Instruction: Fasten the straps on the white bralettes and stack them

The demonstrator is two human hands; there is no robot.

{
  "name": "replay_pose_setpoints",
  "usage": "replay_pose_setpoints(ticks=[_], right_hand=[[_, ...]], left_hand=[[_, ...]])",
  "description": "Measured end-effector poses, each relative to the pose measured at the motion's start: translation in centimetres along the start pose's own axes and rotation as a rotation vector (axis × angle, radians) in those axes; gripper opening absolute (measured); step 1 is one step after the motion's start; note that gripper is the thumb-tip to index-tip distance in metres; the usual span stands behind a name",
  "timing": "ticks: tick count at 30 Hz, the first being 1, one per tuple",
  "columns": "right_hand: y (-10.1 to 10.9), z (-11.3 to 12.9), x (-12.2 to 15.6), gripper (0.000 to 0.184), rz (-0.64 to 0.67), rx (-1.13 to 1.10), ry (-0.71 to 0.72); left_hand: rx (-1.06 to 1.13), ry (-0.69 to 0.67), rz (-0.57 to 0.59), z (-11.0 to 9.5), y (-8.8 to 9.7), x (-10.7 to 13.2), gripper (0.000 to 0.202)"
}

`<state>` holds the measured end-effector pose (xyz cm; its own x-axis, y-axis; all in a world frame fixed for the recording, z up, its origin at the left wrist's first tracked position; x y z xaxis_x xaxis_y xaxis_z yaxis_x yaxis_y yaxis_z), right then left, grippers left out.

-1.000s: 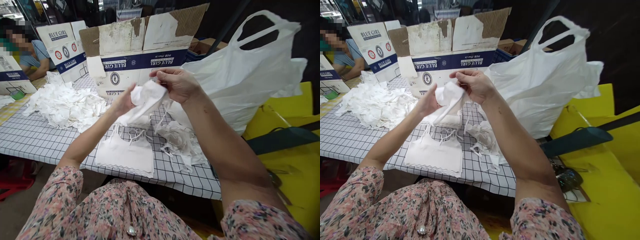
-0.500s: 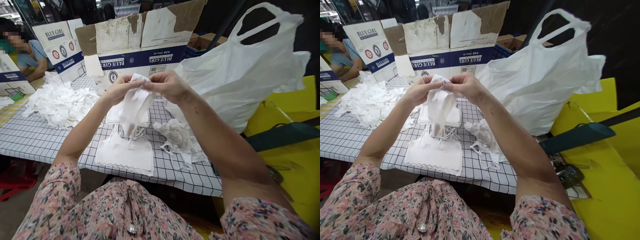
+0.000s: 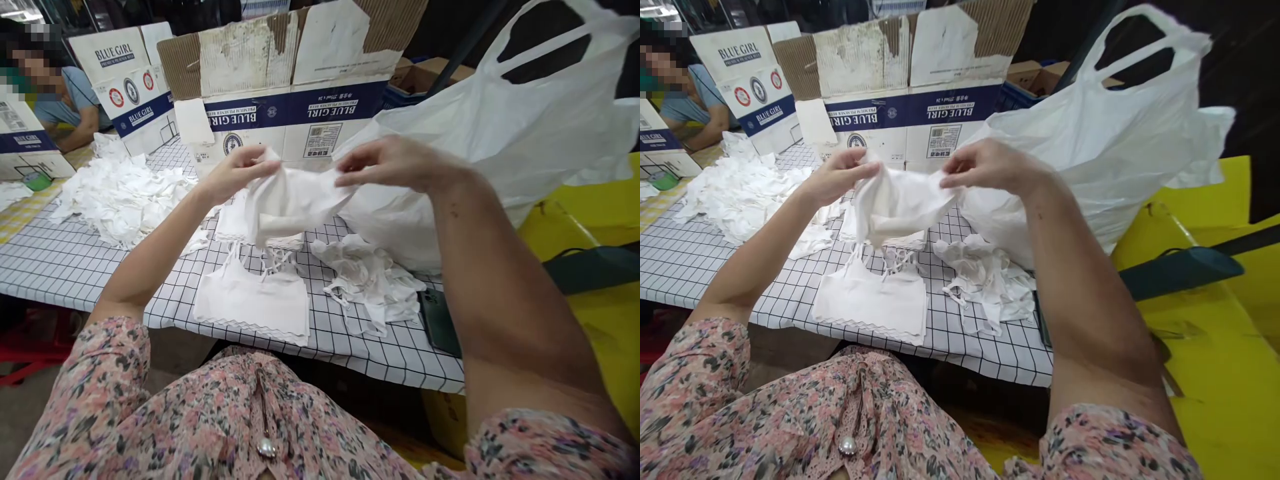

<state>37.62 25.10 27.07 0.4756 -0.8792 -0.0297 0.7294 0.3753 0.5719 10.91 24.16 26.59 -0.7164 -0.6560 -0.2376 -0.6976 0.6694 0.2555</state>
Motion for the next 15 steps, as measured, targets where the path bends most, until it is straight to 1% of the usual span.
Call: replay_pose_setpoints(ticks=[2,4,5,6,8,11,13,15], right_hand=[[-3.2,1.3,-0.3,0.054,0.141,-0.064,0.048],[-5.6,2.6,-0.8,0.055,0.222,-0.220,0.130],[-6.2,3.1,-1.0,0.053,0.229,-0.285,0.162],[-6.3,3.5,-1.1,0.051,0.206,-0.334,0.187],[-5.3,4.0,-1.0,0.050,0.103,-0.411,0.229],[-2.8,4.8,-0.1,0.056,-0.059,-0.519,0.288],[-1.7,5.4,0.6,0.062,-0.105,-0.533,0.304],[-1.1,6.0,1.0,0.064,-0.114,-0.492,0.302]], left_hand=[[-0.155,0.017,0.074,-1.6,-1.2,-2.2,0.021],[-0.247,0.040,0.137,-2.7,-1.8,-3.5,0.019],[-0.266,0.056,0.159,-3.1,-1.7,-3.7,0.020],[-0.269,0.071,0.171,-3.3,-1.4,-3.5,0.021],[-0.230,0.104,0.164,-3.4,-0.1,-2.4,0.025],[-0.099,0.124,0.088,-3.5,2.1,-0.1,0.031],[-0.009,0.109,0.031,-3.8,3.1,1.0,0.031],[0.052,0.085,0.001,-4.3,3.7,1.6,0.033]])
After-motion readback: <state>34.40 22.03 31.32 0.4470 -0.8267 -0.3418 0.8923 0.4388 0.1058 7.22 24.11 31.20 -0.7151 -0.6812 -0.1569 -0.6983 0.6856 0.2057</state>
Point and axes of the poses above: each hand's wrist, its own x-axis away from the middle knuckle, its own y-axis out of the back of the hand, z = x × y, the point moved 5 cm from there along -x, towards the middle knuckle, and after that the axes turned 10 degrees about z, right-handed, at the moved point
